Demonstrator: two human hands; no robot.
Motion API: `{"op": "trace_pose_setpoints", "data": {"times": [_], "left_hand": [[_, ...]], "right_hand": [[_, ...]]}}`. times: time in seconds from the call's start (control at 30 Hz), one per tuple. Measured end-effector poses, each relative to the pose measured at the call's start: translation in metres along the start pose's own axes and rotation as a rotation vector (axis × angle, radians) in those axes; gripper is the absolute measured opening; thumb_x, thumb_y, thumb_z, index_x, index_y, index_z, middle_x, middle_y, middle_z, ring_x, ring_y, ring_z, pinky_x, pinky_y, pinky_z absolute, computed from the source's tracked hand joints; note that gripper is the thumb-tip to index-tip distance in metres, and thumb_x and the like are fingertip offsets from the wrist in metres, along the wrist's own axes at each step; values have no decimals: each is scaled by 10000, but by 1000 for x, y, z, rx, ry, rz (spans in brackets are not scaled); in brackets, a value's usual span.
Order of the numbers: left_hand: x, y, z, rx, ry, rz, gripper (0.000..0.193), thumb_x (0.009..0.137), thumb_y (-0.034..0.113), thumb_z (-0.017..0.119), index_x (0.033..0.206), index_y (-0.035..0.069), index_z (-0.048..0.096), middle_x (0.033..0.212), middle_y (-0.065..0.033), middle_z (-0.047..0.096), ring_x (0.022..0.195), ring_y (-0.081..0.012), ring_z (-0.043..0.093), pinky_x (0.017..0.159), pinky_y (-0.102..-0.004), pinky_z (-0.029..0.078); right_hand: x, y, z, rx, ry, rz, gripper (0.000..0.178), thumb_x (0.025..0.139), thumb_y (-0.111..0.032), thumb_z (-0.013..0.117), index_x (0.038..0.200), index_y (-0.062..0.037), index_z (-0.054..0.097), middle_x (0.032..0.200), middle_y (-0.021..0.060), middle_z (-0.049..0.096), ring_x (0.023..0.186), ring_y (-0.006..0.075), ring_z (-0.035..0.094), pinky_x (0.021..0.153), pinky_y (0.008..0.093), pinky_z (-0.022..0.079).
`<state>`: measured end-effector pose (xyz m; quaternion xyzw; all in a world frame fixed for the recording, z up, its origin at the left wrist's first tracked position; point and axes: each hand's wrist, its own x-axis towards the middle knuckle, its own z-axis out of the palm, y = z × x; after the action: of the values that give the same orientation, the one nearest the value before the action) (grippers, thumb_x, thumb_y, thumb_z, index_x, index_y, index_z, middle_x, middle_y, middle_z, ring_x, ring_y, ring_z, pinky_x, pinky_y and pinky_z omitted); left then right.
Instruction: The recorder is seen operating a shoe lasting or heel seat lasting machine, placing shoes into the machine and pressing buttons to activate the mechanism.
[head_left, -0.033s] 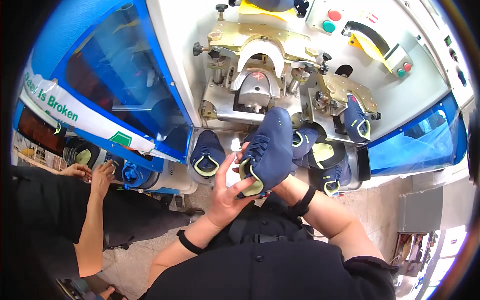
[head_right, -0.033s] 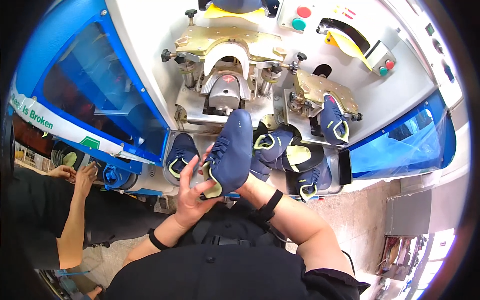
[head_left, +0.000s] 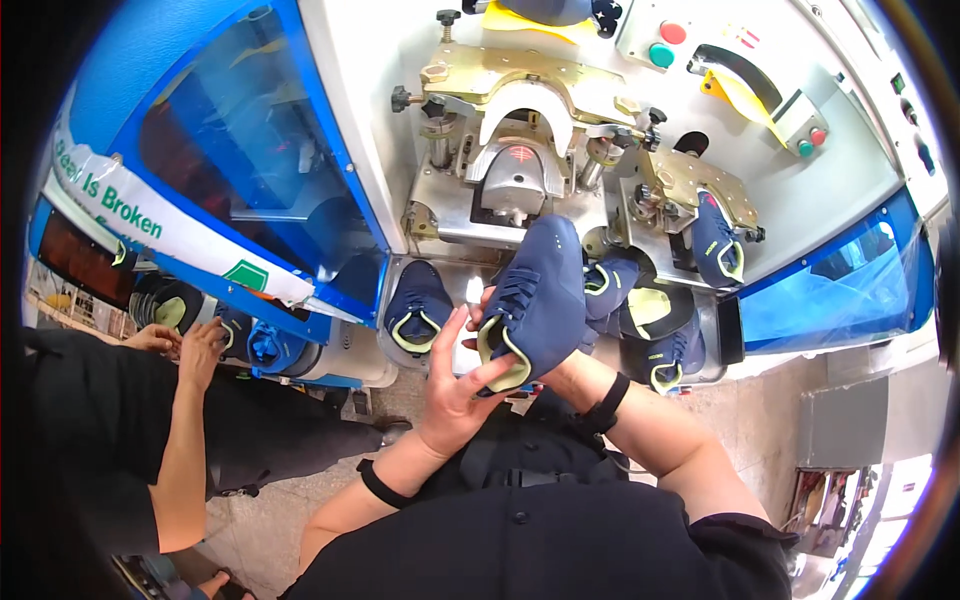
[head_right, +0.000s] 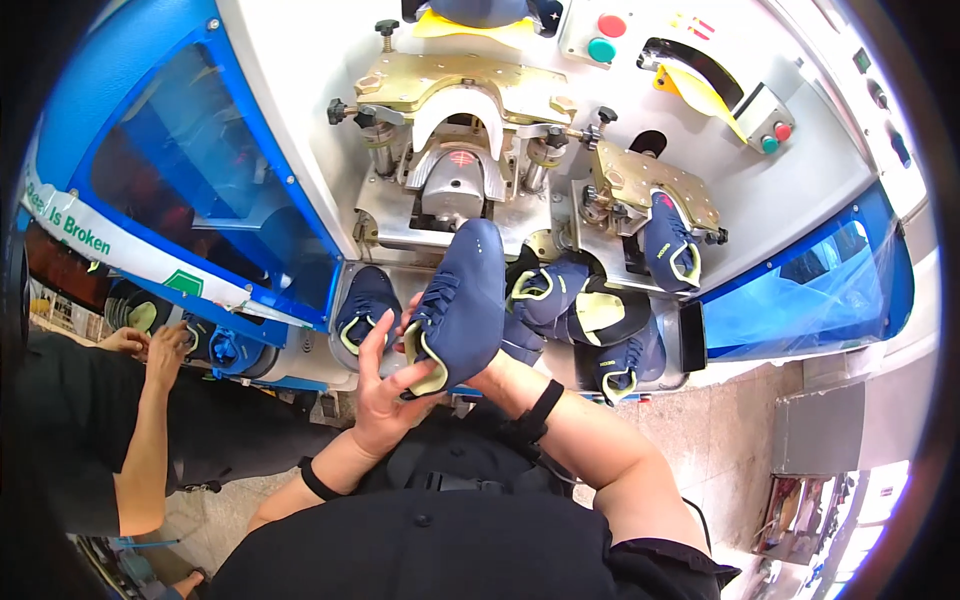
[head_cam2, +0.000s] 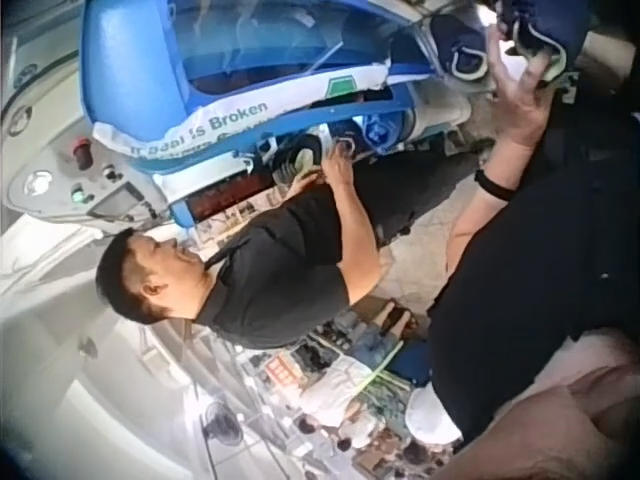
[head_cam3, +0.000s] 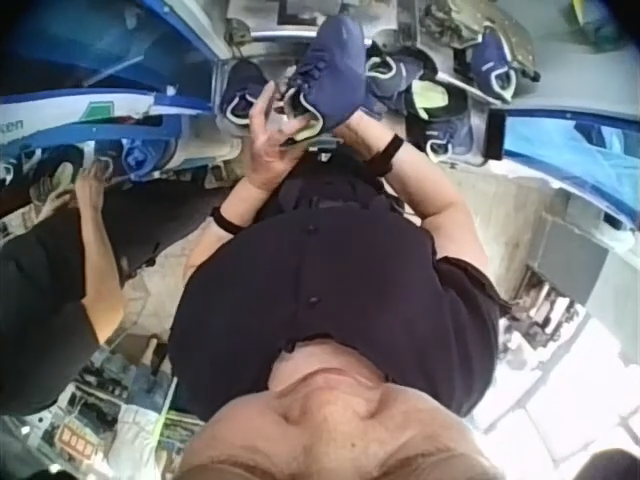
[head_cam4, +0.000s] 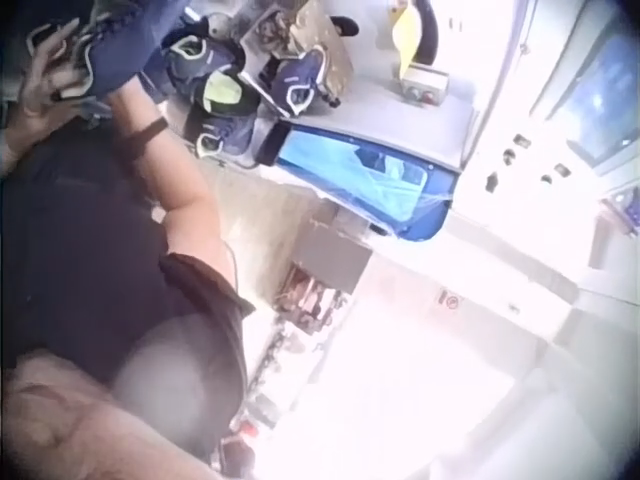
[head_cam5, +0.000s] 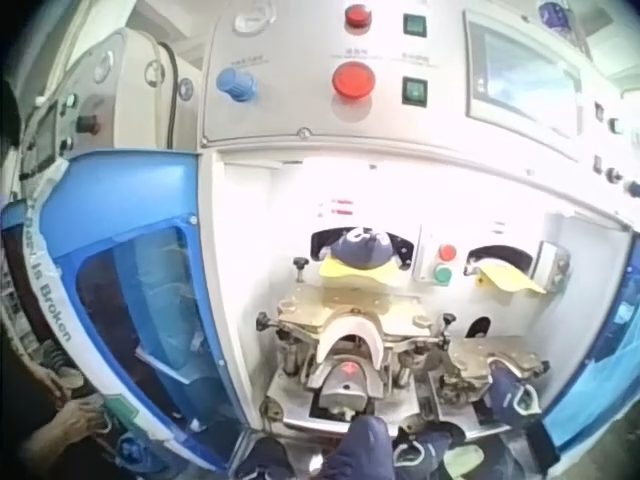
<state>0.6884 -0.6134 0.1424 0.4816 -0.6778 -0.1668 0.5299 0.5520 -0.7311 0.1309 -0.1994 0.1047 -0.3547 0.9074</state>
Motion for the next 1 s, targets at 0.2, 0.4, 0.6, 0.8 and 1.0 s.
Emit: {"op": "trace_pose_setpoints", "data": {"times": [0.2,0.4,0.6,0.8,1.0], "left_hand": [[-16,8,-20,149,38,-16,334,778,0,717,1082,125,656,1492,-283,310,1339,-442,402,1096,-467,341],[-56,-31,-46,405,120,-330,277,843,22,668,1108,78,608,1454,-277,352,1292,-468,433,1038,-456,404],[-4,-74,-31,758,-70,-363,303,798,37,701,1083,105,623,1455,-221,399,1195,-429,509,964,-454,463],[0,-82,-31,823,-239,-430,341,779,131,729,1099,154,614,1436,-226,419,1213,-458,480,995,-525,421],[31,-36,-25,973,-216,-361,612,650,361,850,1150,109,604,1411,-231,442,1287,-453,423,1048,-597,336]], "right_hand": [[-12,3,-22,-1416,-164,-258,278,992,-166,536,1241,-44,552,1210,88,608,1069,201,615,908,344,512],[-85,-21,-50,-1174,245,209,221,1000,-133,527,1156,0,610,1067,72,668,967,122,635,814,261,516],[-116,-45,-55,-1247,317,132,180,985,-112,547,1109,-7,625,986,59,686,909,105,630,825,265,502],[-119,-76,-39,-1346,333,22,180,987,-125,560,1100,-8,637,984,58,687,947,113,638,844,268,503],[-74,-137,29,-1716,291,-372,112,925,-105,634,1003,-26,655,871,83,649,770,156,645,694,288,515]]}}
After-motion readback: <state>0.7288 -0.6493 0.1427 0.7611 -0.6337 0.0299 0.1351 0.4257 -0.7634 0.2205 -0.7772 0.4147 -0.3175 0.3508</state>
